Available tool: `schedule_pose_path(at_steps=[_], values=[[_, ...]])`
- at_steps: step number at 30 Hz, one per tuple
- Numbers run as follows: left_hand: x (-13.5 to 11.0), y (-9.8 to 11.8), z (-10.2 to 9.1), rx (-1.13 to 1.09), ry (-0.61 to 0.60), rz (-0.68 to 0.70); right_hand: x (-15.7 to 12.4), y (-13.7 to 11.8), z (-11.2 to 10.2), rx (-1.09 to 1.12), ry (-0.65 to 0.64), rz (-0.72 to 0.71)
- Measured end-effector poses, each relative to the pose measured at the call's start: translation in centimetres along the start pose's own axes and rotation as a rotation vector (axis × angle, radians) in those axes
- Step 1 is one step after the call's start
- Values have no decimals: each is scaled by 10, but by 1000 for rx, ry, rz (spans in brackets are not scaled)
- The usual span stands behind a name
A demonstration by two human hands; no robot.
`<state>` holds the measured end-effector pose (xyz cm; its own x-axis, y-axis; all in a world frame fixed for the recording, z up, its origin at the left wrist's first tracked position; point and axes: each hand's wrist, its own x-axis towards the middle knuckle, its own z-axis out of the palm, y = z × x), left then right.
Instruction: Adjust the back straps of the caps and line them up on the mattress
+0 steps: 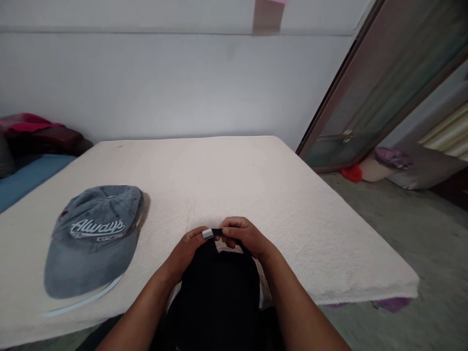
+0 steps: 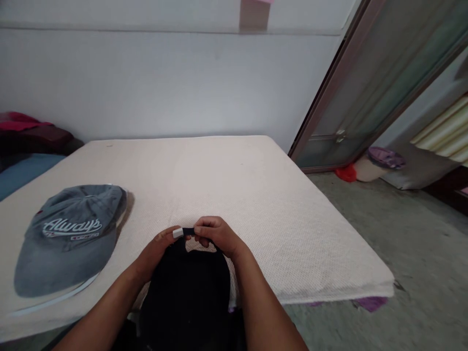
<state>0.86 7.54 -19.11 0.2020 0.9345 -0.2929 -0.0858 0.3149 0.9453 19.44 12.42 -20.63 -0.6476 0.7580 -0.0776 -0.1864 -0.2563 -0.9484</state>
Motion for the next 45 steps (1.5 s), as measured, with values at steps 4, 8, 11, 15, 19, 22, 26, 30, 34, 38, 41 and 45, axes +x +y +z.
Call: schedule_pose_path(at_steps=[4,8,11,15,19,22,26,30,34,38,41,45], values=[[0,-1,0,36,-27,11,-2,-1,0,8,-28,18],[0,2,0,128,-34,32,-2,-2,1,15,-30,9],[-1,5,0,200,-57,81,-2,-2,2,23,-46,8],[-2,5,1,225,-72,106,-3,-2,4,8,-102,17],[-2,-1,1,-20,-59,-69,-5,-5,6,-18,-71,13],[-2,-2,1,-154,-76,-80,-7,-7,6,-17,-20,3],[-5,1,2,-215,-107,-57,-12,-5,0,43,-8,79],[-6,2,3,-263,-94,-51,-18,-3,-5,39,23,158],[-6,0,5,-295,-93,-99,-20,-5,-5,107,59,131],[-7,-3,4,-296,-38,-158,-18,-8,-1,181,0,137],[-8,-4,1,-314,-44,-142,-16,-9,2,182,7,139],[-8,-5,-1,-301,-43,-148,-13,-6,5,156,54,124]])
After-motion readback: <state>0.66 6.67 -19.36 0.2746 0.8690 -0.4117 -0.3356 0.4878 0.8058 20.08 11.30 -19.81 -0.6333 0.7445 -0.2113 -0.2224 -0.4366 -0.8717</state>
